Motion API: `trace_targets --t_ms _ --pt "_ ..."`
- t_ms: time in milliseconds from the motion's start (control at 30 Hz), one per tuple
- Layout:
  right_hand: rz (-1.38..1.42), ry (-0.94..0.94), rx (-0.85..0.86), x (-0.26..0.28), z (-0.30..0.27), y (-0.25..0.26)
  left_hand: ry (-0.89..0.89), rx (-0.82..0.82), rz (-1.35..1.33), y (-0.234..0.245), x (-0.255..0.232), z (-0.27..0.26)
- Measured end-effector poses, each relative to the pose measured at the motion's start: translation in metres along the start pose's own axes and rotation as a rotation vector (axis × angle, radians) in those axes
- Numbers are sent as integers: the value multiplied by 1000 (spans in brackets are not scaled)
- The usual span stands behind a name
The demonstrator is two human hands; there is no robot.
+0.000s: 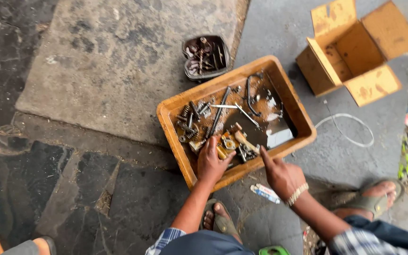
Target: Cleaning motorcycle engine components such as valve rockers and bolts using a brush and cleaning solution in a tray.
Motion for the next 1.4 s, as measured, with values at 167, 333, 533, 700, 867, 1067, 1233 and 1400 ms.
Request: trace_targets --t_ms 167,333,533,700,867,1067,1233,1400 --pt "48 66 -112 20 15 14 39 57 7 2 3 4" --pt "102 32 -66 -7 -2 -1 19 12 7 1 4 8" --pt "138 81 -162 4 19 19 53 61 -14 2 1 2" --pt "161 -3 -44 -49 18 22 115 123 21 17 -14 18" --pt "-1 -228 8 -123 43 40 -113 71 241 0 -53 49" --pt "-126 -191 237 -129 78 -11 129 495 392 -43 -21 55" --pt "-38 -140 266 -83 60 0 177 343 58 -18 -12 40" --pt "36 -84 173 -78 57 -9 -8 -44 -265 1 3 25"
Point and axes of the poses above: each hand's wrist, its own z-axis towards the middle knuckle, its own y-axis out of the back of the hand, x = y × z, the point moved 10 cm from there along z, towards the middle knuckle, and after that the axes turned 10 degrees about z, right-handed, at the moved point
